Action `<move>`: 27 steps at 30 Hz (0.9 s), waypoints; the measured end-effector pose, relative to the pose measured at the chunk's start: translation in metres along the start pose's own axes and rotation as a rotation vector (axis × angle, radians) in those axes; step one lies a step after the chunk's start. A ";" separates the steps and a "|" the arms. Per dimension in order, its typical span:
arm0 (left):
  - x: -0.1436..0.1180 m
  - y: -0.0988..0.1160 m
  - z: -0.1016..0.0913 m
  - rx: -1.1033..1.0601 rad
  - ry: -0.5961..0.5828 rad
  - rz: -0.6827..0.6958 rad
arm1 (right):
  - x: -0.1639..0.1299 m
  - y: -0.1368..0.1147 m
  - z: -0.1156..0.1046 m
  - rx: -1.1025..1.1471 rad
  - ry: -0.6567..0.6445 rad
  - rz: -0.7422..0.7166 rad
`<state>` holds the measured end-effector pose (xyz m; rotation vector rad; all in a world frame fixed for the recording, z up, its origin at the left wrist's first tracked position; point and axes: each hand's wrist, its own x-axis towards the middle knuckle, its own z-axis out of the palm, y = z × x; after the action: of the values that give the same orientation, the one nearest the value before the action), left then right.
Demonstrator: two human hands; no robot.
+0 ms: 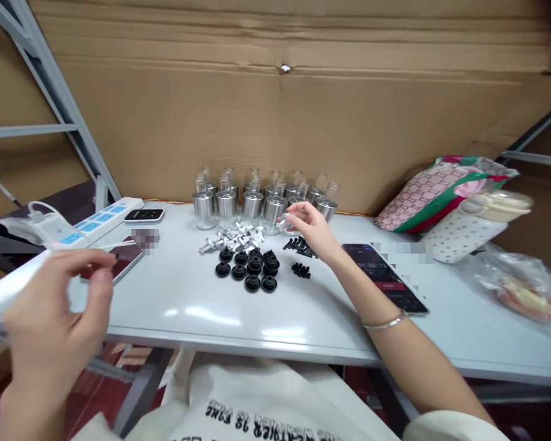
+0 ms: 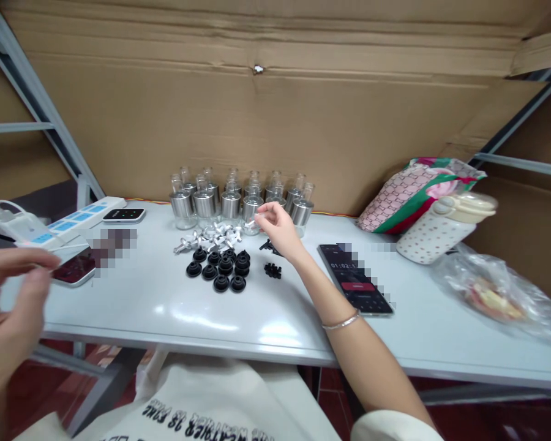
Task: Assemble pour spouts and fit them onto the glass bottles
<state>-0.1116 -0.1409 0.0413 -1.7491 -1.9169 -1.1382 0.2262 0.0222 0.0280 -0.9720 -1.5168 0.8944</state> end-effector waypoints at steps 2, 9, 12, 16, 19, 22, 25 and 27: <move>0.001 -0.006 0.017 0.067 -0.040 -0.005 | 0.000 0.000 -0.001 -0.011 0.000 -0.003; -0.015 -0.035 0.035 0.434 -0.516 -0.478 | 0.002 0.000 -0.008 -0.022 0.058 -0.012; -0.004 -0.029 0.034 0.518 -0.654 -0.517 | 0.002 0.000 -0.009 -0.029 0.061 -0.013; 0.010 -0.024 0.037 0.568 -0.713 -0.481 | 0.000 -0.001 -0.009 -0.040 0.052 -0.015; 0.013 -0.027 0.041 0.575 -0.715 -0.482 | 0.000 -0.002 -0.009 -0.047 0.044 -0.018; 0.014 -0.032 0.043 0.570 -0.720 -0.500 | 0.000 -0.001 -0.009 -0.052 0.043 -0.020; 0.016 -0.034 0.042 0.548 -0.705 -0.491 | 0.001 0.000 -0.009 -0.055 0.046 -0.027; 0.013 -0.030 0.040 0.486 -0.650 -0.472 | 0.001 0.001 -0.008 -0.054 0.052 -0.029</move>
<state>-0.1311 -0.1015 0.0148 -1.5291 -2.7876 -0.1313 0.2345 0.0235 0.0287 -1.0021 -1.5139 0.8055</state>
